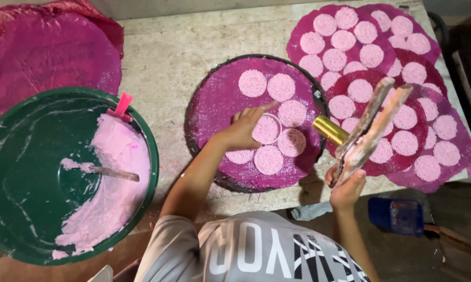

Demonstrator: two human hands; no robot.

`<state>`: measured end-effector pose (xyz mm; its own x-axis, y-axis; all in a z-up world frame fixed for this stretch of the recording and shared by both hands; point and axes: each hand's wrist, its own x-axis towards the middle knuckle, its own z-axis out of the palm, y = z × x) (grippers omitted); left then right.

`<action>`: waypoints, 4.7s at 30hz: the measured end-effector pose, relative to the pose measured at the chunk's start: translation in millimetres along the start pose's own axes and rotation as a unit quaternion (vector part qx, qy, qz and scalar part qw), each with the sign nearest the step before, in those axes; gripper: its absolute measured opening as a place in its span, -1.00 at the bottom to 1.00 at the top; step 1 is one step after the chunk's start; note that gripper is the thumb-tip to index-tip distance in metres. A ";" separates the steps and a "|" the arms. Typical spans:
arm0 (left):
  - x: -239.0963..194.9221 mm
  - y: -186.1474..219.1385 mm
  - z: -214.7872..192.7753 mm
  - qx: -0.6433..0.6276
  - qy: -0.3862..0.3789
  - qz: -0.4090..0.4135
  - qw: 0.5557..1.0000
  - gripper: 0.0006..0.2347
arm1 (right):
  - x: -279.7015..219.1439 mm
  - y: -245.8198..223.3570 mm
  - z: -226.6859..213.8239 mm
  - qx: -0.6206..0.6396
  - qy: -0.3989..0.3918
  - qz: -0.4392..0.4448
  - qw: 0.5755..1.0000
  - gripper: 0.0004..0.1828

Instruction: The person scoops pink dough from a green basin using a wooden scoop and a metal ring mold, then presses the dough into a purple tray to form round portions. The person repeats this process to fill the tray with multiple dough rounds.

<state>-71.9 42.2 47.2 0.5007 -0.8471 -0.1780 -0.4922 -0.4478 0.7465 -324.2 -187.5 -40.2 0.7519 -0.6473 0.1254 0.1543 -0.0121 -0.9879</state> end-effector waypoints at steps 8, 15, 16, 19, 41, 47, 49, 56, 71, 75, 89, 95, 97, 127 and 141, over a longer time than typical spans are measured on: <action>-12.0 -54.5 -25.2 -0.017 0.155 -0.079 0.985 0.01 | -1.4 -2.7 -3.3 -0.021 0.003 -0.014 1.000 -0.07; -2.6 -69.1 -11.2 -0.063 0.254 0.055 0.964 0.08 | 0.7 -13.9 16.5 -0.011 -0.038 -0.024 0.999 -0.10; -5.6 -61.6 -11.4 -0.040 0.255 0.037 0.965 0.09 | 1.0 -18.1 19.5 -0.008 -0.050 -0.034 0.998 -0.13; -24.8 -27.7 -7.1 0.046 0.203 0.000 0.978 0.06 | 2.2 -39.7 27.3 -0.112 -0.107 -0.031 0.987 -0.30; -181.7 157.0 -51.0 0.072 -0.161 0.121 0.977 -0.63 | 18.7 -207.7 69.0 -0.117 -0.747 -0.109 0.645 -0.41; -195.5 129.2 -45.0 -0.051 -0.067 0.015 0.996 -0.72 | 12.9 -213.4 61.1 -0.043 -0.745 -0.020 0.666 -0.39; -203.4 92.4 -40.8 -0.066 -0.051 -0.032 0.996 -0.73 | 14.3 -212.5 54.9 -0.059 -0.734 -0.072 0.672 -0.42; -201.6 -88.8 3.1 -0.243 -0.144 -0.034 0.959 -0.75 | 87.9 -212.9 49.2 -0.423 -0.438 -0.574 0.548 -0.78; -210.9 -4.4 7.3 -0.489 0.295 -0.011 0.821 -0.79 | 55.4 -229.3 187.7 -0.254 -0.193 -0.719 0.618 -0.66; -235.4 -13.9 -0.8 -0.411 0.333 0.033 0.848 -0.80 | 35.0 -219.6 210.6 -0.280 -0.238 -0.698 0.615 -0.51; -303.5 -76.2 -23.3 -0.413 0.582 -0.009 0.701 -0.78 | 7.9 -252.2 291.4 -0.244 -0.302 -0.569 0.725 -0.39; -371.8 -95.7 -37.6 -0.295 0.715 -0.020 0.633 -0.77 | -12.7 -167.6 432.0 -0.268 -0.483 -0.550 0.626 -0.65; -382.2 -99.9 -32.8 -0.275 0.730 -0.022 0.626 -0.77 | -23.9 -122.5 460.5 -0.364 -0.584 -0.447 0.572 -0.92; -370.9 -97.1 -57.8 -0.083 0.735 -0.054 0.670 -0.66 | -18.4 -89.3 432.9 -0.498 -0.634 -0.457 0.377 -0.57; -371.7 -79.7 -92.1 -0.004 0.698 -0.071 0.712 -0.61 | -29.2 -156.6 362.1 -0.522 -0.679 -0.225 0.465 -0.42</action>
<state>-153.2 419.2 112.9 0.7677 0.3201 0.5551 -0.3649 -0.4937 0.7894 -138.2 109.3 143.7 0.6148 0.6692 -0.4174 0.6294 -0.7352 -0.2517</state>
